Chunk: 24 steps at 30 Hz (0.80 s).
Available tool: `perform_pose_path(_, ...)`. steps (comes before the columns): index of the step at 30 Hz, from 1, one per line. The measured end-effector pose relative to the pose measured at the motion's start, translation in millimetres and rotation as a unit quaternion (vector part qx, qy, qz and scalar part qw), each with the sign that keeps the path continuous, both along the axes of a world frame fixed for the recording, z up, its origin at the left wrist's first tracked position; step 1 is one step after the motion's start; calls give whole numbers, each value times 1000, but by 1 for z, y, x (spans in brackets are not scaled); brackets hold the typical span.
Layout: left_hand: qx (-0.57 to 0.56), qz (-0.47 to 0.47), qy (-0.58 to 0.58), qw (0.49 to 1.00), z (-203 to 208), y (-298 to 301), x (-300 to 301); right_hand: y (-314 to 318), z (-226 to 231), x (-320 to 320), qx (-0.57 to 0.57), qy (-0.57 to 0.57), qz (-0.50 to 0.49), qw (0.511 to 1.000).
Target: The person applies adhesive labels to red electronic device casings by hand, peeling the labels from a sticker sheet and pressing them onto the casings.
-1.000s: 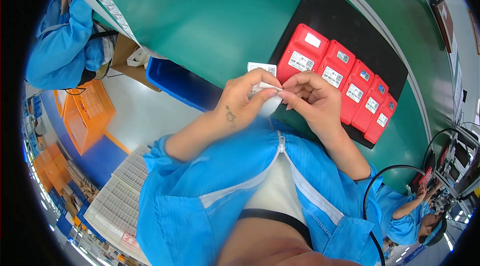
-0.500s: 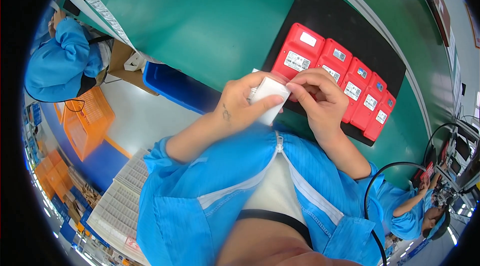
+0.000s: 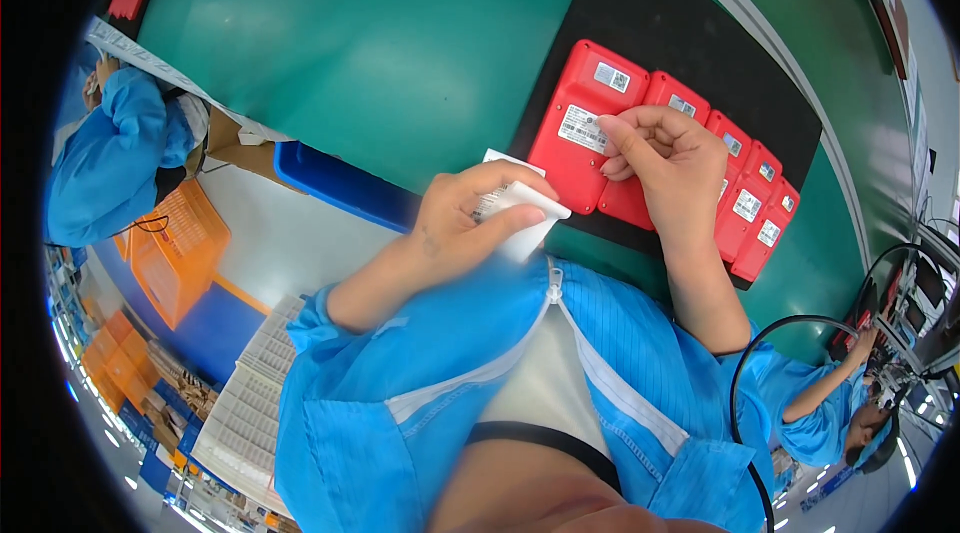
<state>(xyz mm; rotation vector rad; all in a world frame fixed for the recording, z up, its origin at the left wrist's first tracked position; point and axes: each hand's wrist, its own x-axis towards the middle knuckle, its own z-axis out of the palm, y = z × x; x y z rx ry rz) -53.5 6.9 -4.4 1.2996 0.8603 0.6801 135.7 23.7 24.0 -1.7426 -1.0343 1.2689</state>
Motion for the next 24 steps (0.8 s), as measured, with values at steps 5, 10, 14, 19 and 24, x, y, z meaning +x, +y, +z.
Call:
perform_pose_path(5,-111,19,-89,990,-7,-6,0,-2,-2,-1,2,-12,3,1000)
perform_pose_path(10,-140,-7,-128,982,-7,-3,-1,-1,-1,-1,2,-19,9,1000)
perform_pose_path(14,-143,-10,-118,983,-4,-4,2,-1,-3,-2,21,-58,26,998)
perform_pose_path(19,-139,25,-38,989,4,-7,9,4,0,0,71,-228,123,963)
perform_pose_path(24,-65,64,-17,996,2,-14,16,-16,7,9,29,-67,168,983)
